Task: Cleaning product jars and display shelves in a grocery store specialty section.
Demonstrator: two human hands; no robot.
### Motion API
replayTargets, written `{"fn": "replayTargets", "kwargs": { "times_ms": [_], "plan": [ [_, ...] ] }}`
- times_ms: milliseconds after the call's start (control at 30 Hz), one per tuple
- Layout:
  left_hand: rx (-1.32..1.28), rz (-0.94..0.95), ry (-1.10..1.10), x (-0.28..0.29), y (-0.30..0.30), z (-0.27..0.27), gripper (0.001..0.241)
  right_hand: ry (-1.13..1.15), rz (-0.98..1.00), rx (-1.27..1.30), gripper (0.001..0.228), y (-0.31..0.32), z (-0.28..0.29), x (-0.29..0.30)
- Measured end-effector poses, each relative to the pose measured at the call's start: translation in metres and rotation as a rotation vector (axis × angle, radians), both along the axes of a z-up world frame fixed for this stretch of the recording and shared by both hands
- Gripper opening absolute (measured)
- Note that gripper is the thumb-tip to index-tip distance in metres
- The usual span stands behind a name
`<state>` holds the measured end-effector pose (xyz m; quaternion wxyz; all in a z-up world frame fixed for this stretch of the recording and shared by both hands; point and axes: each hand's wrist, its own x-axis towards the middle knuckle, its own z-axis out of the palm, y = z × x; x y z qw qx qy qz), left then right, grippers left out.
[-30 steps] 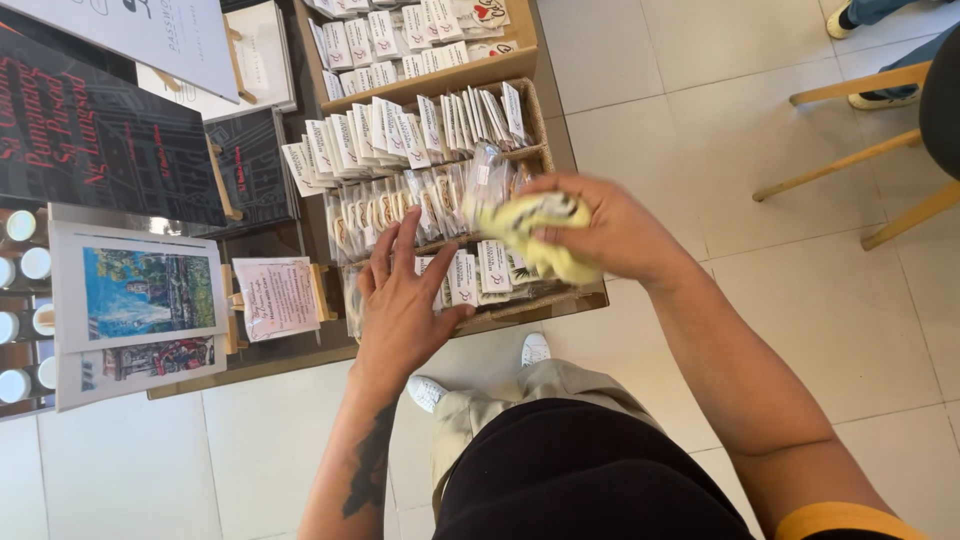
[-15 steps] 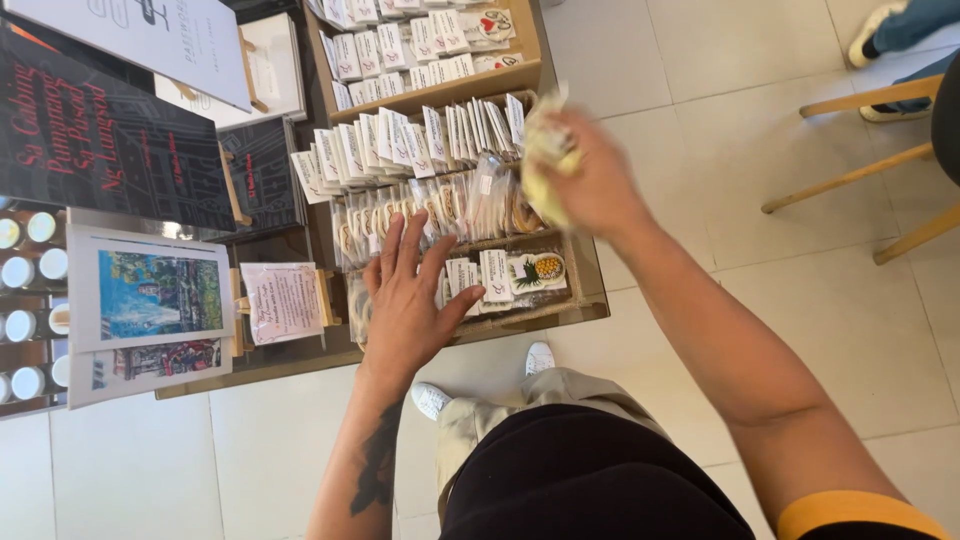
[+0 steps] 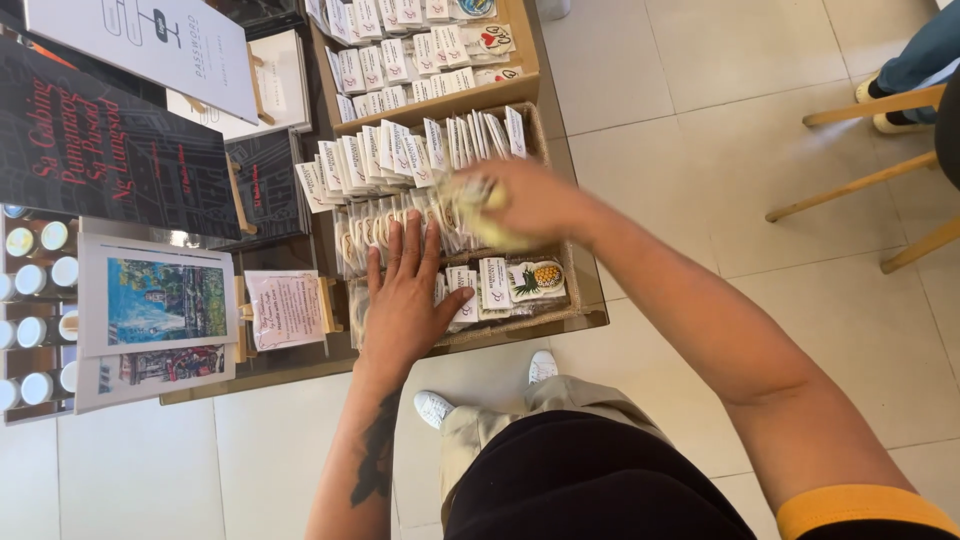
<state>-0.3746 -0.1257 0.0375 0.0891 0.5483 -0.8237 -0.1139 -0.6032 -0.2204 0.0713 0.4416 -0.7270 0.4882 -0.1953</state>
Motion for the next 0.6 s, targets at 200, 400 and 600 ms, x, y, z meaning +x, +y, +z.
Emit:
{"fn": "replayTargets", "kwargs": {
  "times_ms": [200, 400, 600],
  "plan": [
    [0.05, 0.031, -0.032, 0.003, 0.005, -0.007, 0.09, -0.383, -0.017, 0.092, 0.048, 0.001, -0.009, 0.01],
    [0.013, 0.02, 0.105, 0.005, 0.013, 0.007, 0.085, -0.035, 0.05, 0.103, 0.053, 0.02, 0.035, 0.012],
    [-0.015, 0.152, 0.565, -0.01, 0.022, 0.033, 0.076, -0.519, 0.021, 0.097, 0.053, 0.04, -0.027, 0.023]
  ]
}}
